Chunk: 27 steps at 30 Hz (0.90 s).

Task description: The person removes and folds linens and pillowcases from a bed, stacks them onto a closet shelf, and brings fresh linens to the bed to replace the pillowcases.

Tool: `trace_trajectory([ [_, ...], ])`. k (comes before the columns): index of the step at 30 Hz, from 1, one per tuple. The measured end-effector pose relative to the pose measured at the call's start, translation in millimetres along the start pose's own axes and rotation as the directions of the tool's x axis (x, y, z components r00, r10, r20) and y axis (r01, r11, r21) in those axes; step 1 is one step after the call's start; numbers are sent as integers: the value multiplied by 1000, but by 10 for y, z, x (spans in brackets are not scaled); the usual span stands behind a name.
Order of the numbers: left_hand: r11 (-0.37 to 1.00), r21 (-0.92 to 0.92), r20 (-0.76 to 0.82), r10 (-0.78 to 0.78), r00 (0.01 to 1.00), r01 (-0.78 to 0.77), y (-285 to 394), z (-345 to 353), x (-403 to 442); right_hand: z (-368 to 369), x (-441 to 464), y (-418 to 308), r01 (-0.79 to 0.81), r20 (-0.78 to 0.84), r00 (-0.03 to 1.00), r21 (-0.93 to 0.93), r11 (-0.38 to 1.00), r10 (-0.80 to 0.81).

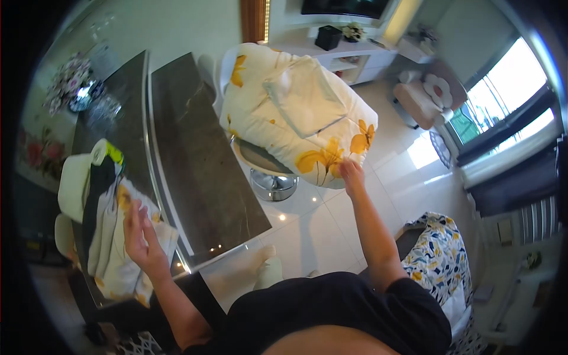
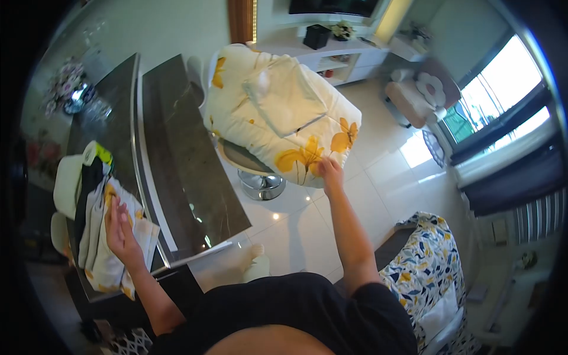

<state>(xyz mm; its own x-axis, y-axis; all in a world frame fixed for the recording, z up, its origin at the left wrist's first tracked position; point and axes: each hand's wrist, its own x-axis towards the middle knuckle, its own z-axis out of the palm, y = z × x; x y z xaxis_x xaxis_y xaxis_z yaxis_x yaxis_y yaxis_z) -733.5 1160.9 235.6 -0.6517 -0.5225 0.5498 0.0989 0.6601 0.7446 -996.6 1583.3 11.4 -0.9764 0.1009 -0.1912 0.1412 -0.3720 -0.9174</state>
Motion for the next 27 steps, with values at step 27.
trace_trajectory([
  [27, 607, 357, 806, 185, -563, 710, 2939, 5708, -3296, -3572, -2194, -2175, 116, -242, 914, -612, 782, -325],
])
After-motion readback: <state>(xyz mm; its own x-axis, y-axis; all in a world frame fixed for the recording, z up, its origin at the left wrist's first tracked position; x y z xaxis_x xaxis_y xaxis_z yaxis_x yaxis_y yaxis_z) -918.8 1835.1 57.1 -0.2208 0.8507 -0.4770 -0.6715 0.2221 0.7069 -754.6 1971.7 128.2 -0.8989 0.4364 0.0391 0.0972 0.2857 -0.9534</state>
